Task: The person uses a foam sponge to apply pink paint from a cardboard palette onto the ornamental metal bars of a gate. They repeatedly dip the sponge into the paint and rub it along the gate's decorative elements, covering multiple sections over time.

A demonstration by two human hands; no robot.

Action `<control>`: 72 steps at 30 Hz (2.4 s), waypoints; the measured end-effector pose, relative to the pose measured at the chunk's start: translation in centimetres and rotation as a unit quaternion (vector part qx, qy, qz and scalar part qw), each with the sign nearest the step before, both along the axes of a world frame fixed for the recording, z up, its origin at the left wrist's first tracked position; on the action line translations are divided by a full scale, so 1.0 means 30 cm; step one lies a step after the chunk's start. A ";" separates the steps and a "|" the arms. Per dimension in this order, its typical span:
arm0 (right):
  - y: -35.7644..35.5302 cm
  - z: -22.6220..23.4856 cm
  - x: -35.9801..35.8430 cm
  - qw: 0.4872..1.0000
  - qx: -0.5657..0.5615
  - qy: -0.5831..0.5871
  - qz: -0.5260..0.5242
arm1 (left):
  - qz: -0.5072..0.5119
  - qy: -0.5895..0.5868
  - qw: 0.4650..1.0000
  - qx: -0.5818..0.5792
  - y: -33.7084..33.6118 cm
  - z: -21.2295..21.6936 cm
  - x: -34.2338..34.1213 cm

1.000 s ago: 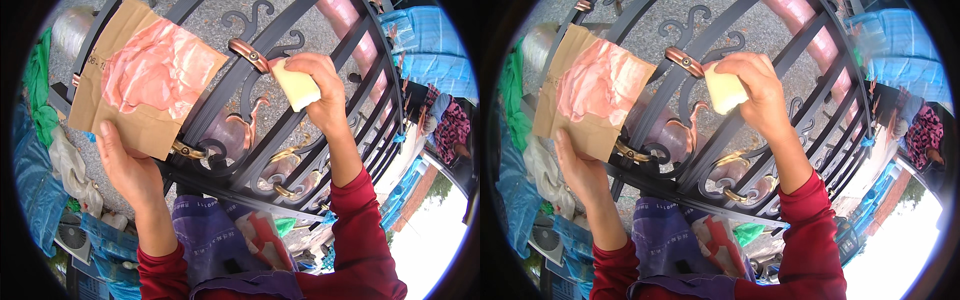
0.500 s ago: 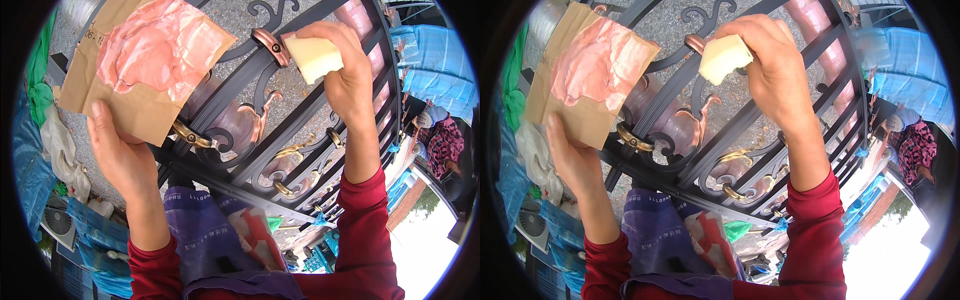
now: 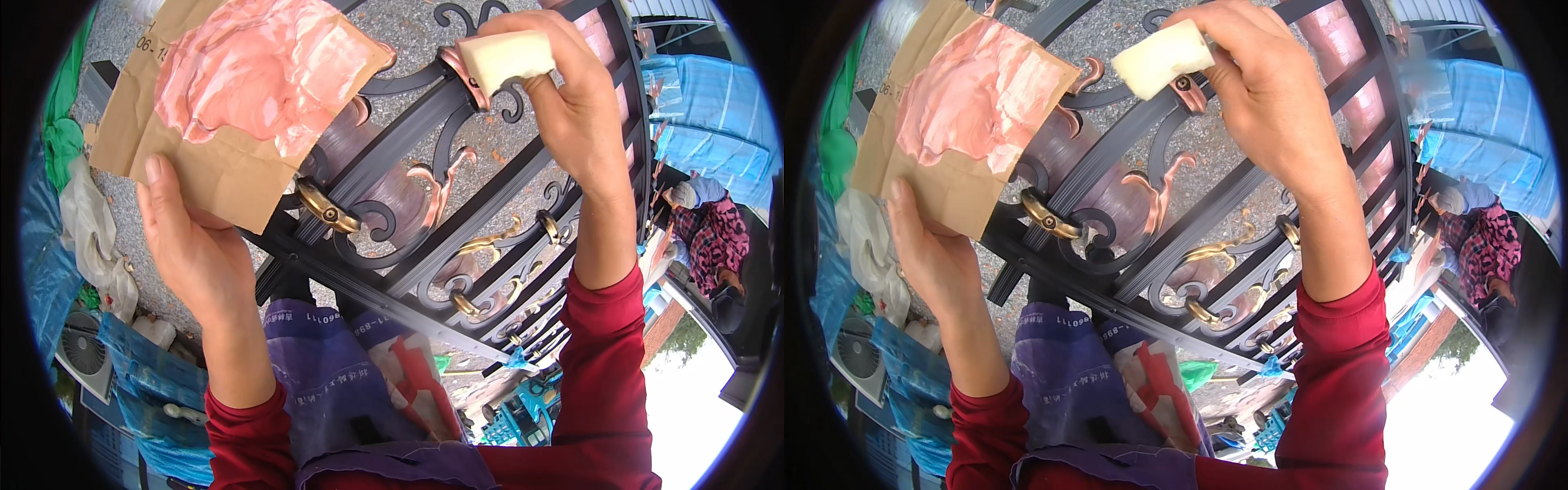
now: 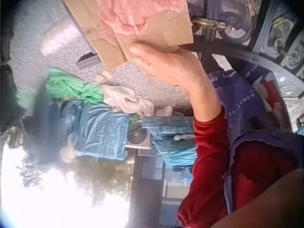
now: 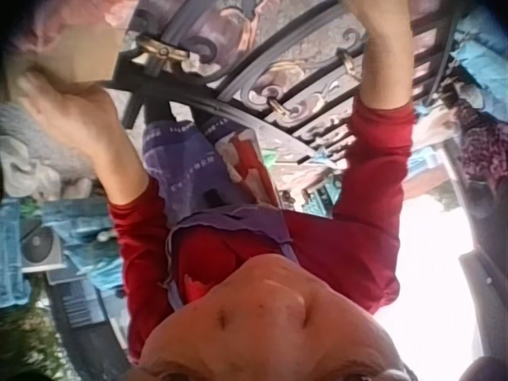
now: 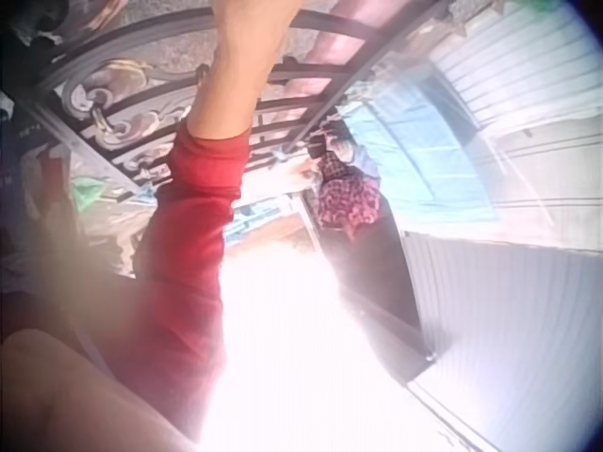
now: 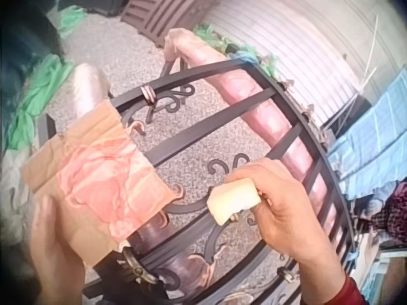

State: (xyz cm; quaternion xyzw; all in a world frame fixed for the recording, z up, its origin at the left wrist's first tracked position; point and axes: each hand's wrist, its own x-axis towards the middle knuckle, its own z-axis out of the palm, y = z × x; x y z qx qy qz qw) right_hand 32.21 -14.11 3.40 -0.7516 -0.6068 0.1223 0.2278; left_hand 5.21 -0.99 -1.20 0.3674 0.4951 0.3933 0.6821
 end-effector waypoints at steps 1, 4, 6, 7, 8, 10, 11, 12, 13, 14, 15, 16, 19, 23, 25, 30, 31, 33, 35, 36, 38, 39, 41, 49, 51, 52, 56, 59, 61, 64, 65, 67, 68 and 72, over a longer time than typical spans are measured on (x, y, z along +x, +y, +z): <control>0.001 -0.021 0.006 0.998 -0.009 -0.052 0.040 | -0.001 0.001 1.000 0.000 -0.001 0.004 0.006; -0.030 -0.036 0.027 1.000 0.002 0.008 0.000 | 0.004 -0.006 1.000 0.007 0.014 0.012 -0.001; -0.077 -0.013 0.033 0.989 -0.001 0.117 -0.090 | 0.008 -0.007 1.000 0.007 0.017 0.006 -0.013; -0.089 -0.032 0.061 0.986 0.017 0.150 -0.074 | 0.009 -0.003 1.000 0.005 0.019 0.001 -0.019; -0.086 -0.033 0.063 0.986 0.017 0.149 -0.073 | 0.009 -0.002 1.000 0.003 0.019 0.000 -0.015; -0.073 -0.049 0.060 0.991 0.018 0.117 -0.061 | 0.002 -0.007 1.000 0.004 0.012 0.003 -0.005; -0.064 -0.068 0.057 0.995 0.020 0.088 -0.050 | 0.000 -0.008 1.000 0.005 0.010 0.004 -0.005; -0.056 -0.076 0.051 0.997 0.025 0.049 -0.047 | -0.003 -0.006 1.000 0.003 0.008 0.004 -0.004; -0.066 -0.078 0.052 0.998 0.016 0.037 -0.041 | -0.007 -0.003 1.000 0.002 0.005 0.004 -0.003; -0.074 -0.086 0.051 0.999 0.008 0.025 -0.033 | -0.008 0.000 1.000 0.001 0.006 0.003 -0.006; -0.081 -0.089 0.052 1.000 -0.001 0.014 -0.026 | -0.007 0.002 1.000 0.002 0.009 0.001 -0.010; -0.094 -0.071 0.048 0.999 0.001 0.015 -0.035 | -0.007 0.004 1.000 0.004 0.014 -0.001 -0.014; -0.102 -0.040 0.048 0.996 0.030 0.061 -0.065 | -0.010 0.001 1.000 0.001 0.018 -0.006 -0.024; -0.067 -0.067 0.036 0.999 0.027 -0.004 -0.031 | -0.004 0.005 1.000 0.008 -0.001 -0.003 -0.003; -0.075 -0.066 0.033 1.000 0.005 -0.008 -0.028 | 0.000 0.008 1.000 0.002 0.000 -0.007 -0.013; -0.133 -0.020 0.045 0.991 0.060 0.061 -0.102 | 0.001 0.006 1.000 -0.003 0.010 -0.001 -0.022; -0.131 -0.022 0.036 0.986 0.073 0.085 -0.125 | 0.004 0.007 1.000 -0.005 0.007 -0.003 -0.020; -0.100 -0.045 0.013 0.991 0.055 0.055 -0.104 | 0.002 0.004 1.000 -0.002 0.001 -0.006 -0.014; -0.081 -0.077 0.022 0.999 0.022 -0.011 -0.045 | 0.000 0.001 1.000 0.007 -0.003 -0.008 -0.009; -0.090 -0.073 0.022 0.997 0.024 0.000 -0.070 | 0.002 -0.001 1.000 0.007 0.000 -0.008 -0.010; -0.130 -0.049 0.023 0.993 0.027 0.023 -0.117 | 0.009 -0.003 1.000 0.007 0.004 -0.004 -0.014; -0.147 -0.030 0.019 0.983 0.048 0.097 -0.149 | 0.006 -0.003 1.000 0.009 0.006 -0.002 -0.020; -0.167 -0.032 0.009 0.976 0.086 0.118 -0.163 | -0.004 -0.007 1.000 0.012 0.009 0.000 -0.022; -0.238 -0.083 -0.025 0.980 0.091 0.092 -0.152 | 0.004 0.011 1.000 0.003 -0.007 -0.002 -0.016; -0.247 -0.076 -0.036 0.974 0.111 0.105 -0.168 | 0.004 0.013 1.000 0.005 -0.009 0.001 -0.014; -0.243 -0.093 -0.045 0.972 0.121 0.111 -0.166 | 0.006 0.014 1.000 0.005 -0.013 0.004 -0.011; -0.234 -0.145 -0.053 0.987 0.092 0.064 -0.116 | 0.008 0.022 1.000 0.004 -0.026 0.003 -0.002; -0.260 -0.127 -0.051 0.982 0.112 0.040 -0.147 | -0.001 0.030 0.999 0.016 -0.027 0.010 -0.007; -0.270 -0.123 -0.060 0.978 0.128 0.041 -0.158 | -0.005 0.025 1.000 0.011 -0.023 0.008 -0.018; -0.249 -0.134 -0.077 0.984 0.121 0.035 -0.127 | 0.004 0.019 1.000 0.007 -0.034 0.013 -0.005; -0.239 -0.148 -0.068 0.988 0.110 0.019 -0.107 | 0.010 0.018 1.000 0.006 -0.037 0.017 -0.001; -0.250 -0.148 -0.050 0.986 0.090 0.039 -0.132 | 0.009 0.013 1.000 0.013 -0.042 0.025 0.001; -0.259 -0.145 -0.038 0.983 0.112 0.046 -0.139 | 0.010 0.011 1.000 0.016 -0.045 0.027 0.000; -0.241 -0.149 0.000 0.979 0.150 0.055 -0.130 | 0.006 0.016 1.000 0.011 -0.040 0.013 -0.016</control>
